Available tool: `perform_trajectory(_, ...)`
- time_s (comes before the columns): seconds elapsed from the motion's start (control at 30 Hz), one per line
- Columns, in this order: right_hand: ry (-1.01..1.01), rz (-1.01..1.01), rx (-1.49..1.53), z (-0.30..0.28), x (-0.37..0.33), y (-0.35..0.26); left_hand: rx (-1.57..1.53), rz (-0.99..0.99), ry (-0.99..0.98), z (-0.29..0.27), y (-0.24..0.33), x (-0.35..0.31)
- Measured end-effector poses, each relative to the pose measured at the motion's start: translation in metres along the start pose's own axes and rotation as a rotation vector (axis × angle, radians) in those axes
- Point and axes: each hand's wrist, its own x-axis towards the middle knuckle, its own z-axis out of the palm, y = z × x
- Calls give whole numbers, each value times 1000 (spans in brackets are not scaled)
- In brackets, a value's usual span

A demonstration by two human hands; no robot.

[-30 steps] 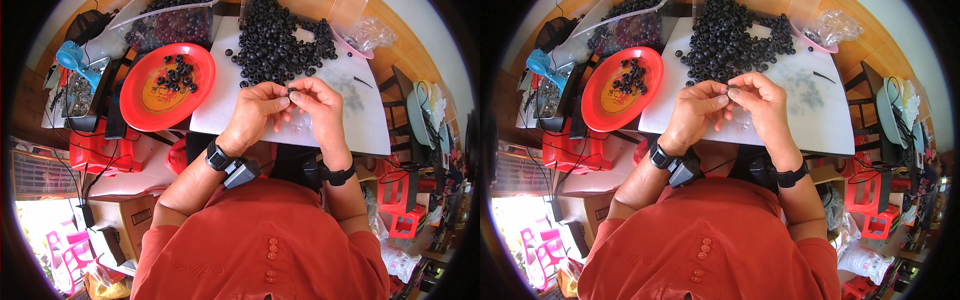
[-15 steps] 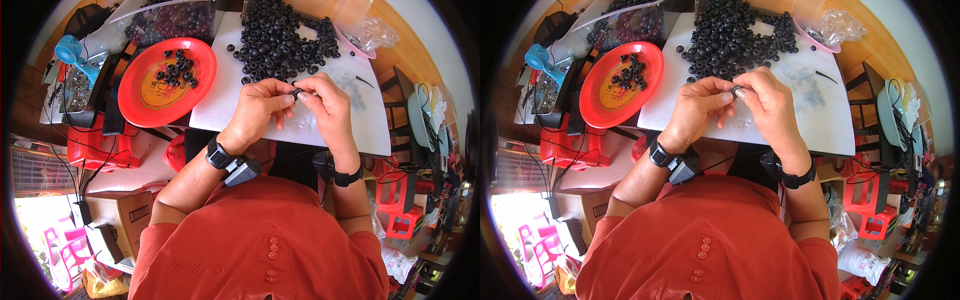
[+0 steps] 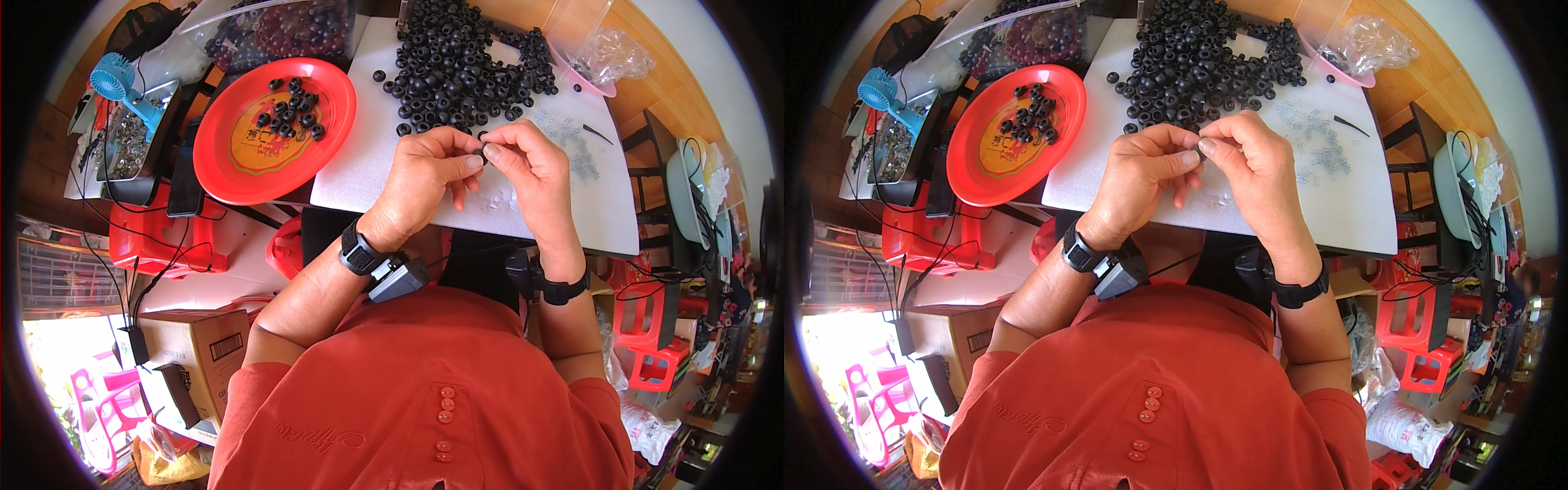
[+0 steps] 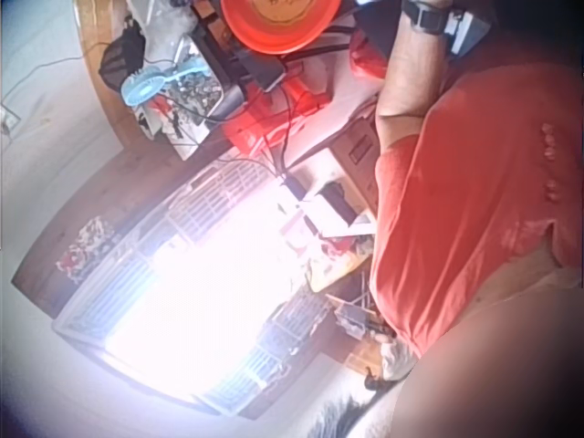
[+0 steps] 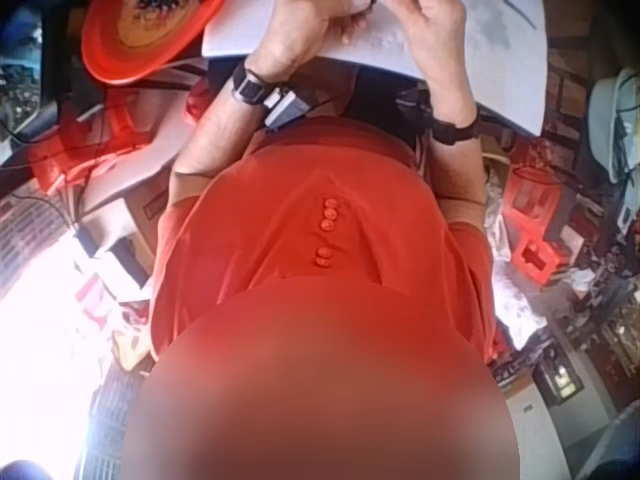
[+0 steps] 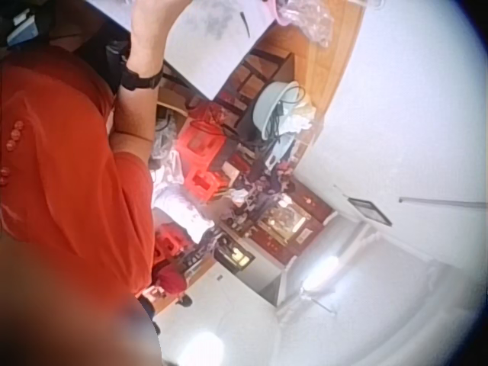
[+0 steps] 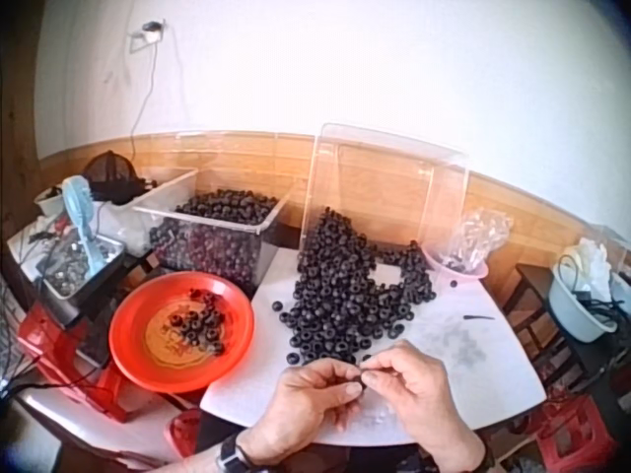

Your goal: Sorting and inspecting small black plastic shoe grommets or components on a work table.

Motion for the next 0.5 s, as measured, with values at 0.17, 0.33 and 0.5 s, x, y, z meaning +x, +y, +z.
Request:
perform_trajectory(0.17,46,47,85,0,-3,1,-40,-23,-11,0,1,-1)
perform_trajectory(0.33,85,-54,-89,-2,0,-2,-23,-28,-16,0,1,-1)
perform_trajectory(0.5,68,-126,-158,3,-1,-3,-18,-21,-14,0,2,0)
